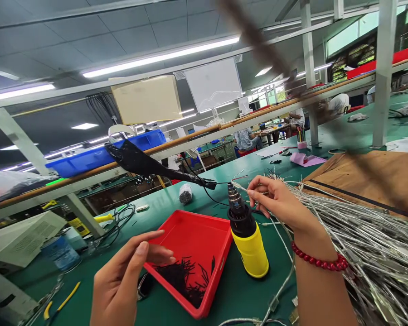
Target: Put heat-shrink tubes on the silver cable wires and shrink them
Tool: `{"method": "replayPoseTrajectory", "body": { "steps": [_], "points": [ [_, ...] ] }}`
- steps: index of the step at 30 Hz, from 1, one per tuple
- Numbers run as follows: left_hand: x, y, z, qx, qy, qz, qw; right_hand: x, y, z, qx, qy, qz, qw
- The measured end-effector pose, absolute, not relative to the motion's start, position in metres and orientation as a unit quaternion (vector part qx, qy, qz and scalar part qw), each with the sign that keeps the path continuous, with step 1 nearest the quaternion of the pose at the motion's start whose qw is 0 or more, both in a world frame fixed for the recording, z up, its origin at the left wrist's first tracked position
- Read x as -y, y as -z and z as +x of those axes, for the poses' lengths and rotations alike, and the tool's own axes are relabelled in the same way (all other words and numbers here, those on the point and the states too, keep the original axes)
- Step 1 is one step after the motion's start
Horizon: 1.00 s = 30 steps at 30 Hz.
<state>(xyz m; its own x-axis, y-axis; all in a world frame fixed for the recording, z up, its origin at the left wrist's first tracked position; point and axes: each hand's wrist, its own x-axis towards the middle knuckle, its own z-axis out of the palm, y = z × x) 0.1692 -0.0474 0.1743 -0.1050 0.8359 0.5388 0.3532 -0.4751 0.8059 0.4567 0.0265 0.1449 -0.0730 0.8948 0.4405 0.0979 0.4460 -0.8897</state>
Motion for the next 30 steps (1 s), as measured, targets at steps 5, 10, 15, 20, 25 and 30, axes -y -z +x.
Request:
{"method": "replayPoseTrajectory", "body": {
  "steps": [5,10,15,20,25,30],
  "points": [
    [0.0477,-0.1752,0.1699,-0.474,-0.576,0.632,0.209,-0.0273,-0.1428,0.4593,0.637,-0.353,-0.387,0.565],
    [0.0479,-0.1768,0.1738,-0.478,-0.582,0.626,0.204,-0.0289,-0.1432,0.4582,0.632,-0.353,-0.384,0.573],
    [0.0505,-0.1770,0.1753,-0.479,-0.585,0.621,0.206,-0.0289,-0.1462,0.4543,0.620,-0.361,-0.383,0.581],
    [0.0498,-0.1750,0.1716,-0.477,-0.584,0.628,0.193,-0.0300,-0.1454,0.4537,0.620,-0.363,-0.385,0.580],
    [0.0486,-0.1760,0.1744,-0.477,-0.587,0.623,0.198,-0.0289,-0.1439,0.4565,0.627,-0.366,-0.383,0.571],
    [0.0476,-0.1757,0.1753,-0.467,-0.589,0.628,0.201,-0.0258,-0.1453,0.4588,0.625,-0.366,-0.385,0.572]
  ]
}}
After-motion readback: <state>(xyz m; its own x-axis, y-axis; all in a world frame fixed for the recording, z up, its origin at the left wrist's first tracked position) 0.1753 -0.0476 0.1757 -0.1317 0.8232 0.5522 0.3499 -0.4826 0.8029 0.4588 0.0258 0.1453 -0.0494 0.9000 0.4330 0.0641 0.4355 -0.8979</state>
